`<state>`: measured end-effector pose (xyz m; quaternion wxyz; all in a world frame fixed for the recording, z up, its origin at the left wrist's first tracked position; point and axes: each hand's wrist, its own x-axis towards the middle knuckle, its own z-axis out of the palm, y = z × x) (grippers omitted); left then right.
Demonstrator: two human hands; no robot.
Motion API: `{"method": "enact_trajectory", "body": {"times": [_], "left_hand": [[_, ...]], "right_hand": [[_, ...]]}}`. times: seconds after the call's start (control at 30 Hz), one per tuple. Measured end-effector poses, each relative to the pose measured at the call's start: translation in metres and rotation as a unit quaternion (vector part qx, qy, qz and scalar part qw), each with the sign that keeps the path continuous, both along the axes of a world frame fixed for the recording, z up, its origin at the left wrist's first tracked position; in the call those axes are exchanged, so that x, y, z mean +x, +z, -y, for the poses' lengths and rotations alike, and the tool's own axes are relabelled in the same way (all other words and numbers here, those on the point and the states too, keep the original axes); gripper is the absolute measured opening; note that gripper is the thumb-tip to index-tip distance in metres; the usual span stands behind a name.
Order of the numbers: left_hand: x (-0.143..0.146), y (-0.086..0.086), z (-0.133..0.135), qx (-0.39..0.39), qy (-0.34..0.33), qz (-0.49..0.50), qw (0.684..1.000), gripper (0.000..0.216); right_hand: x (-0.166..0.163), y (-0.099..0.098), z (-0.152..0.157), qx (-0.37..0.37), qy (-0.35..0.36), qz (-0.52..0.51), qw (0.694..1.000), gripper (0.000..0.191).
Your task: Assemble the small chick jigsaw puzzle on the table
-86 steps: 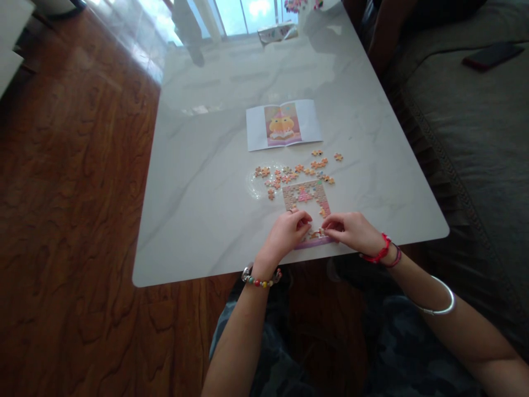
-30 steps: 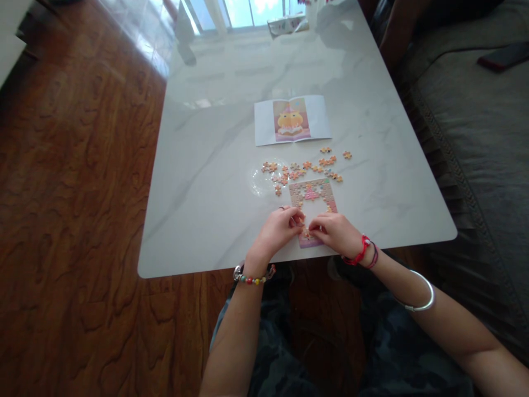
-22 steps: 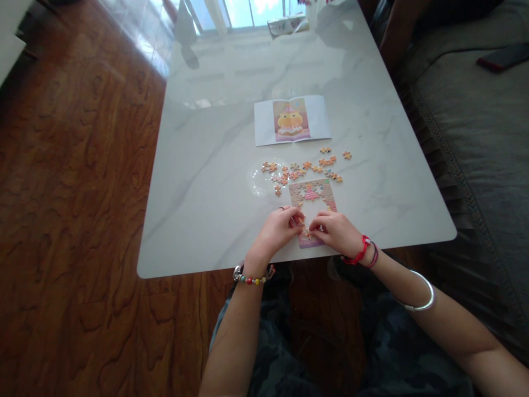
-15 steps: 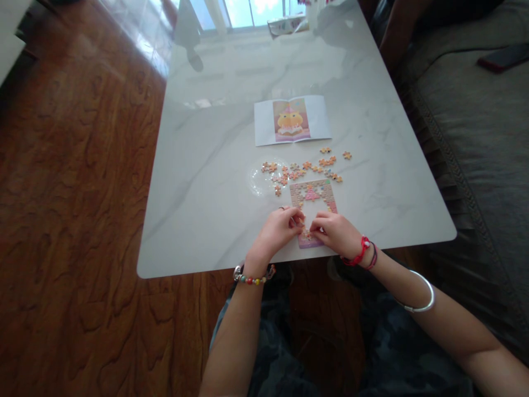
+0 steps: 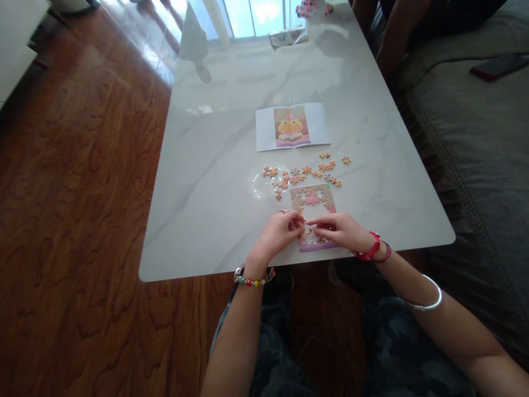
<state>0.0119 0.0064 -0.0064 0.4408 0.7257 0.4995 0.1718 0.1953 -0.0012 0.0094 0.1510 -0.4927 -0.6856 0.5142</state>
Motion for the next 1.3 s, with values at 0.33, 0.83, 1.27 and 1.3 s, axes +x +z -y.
{"method": "enact_trajectory", "body": {"times": [0.33, 0.83, 1.27, 1.3], "left_hand": [[0.001, 0.002, -0.001, -0.007, 0.010, -0.005, 1.000, 0.015], [0.001, 0.000, -0.001, -0.011, 0.011, 0.002, 1.000, 0.015], [0.000, 0.002, -0.001, -0.009, 0.004, -0.006, 1.000, 0.014], [0.000, 0.002, -0.001, -0.009, -0.003, -0.004, 1.000, 0.014]], "right_hand": [[-0.010, -0.002, 0.009, -0.083, -0.061, -0.027, 0.994, 0.008], [-0.015, -0.008, 0.016, 0.181, -0.001, 0.144, 0.973, 0.010], [-0.016, -0.012, 0.018, 0.184, 0.023, 0.144, 0.972, 0.011], [-0.016, -0.012, 0.018, 0.183, 0.022, 0.145, 0.972, 0.010]]}}
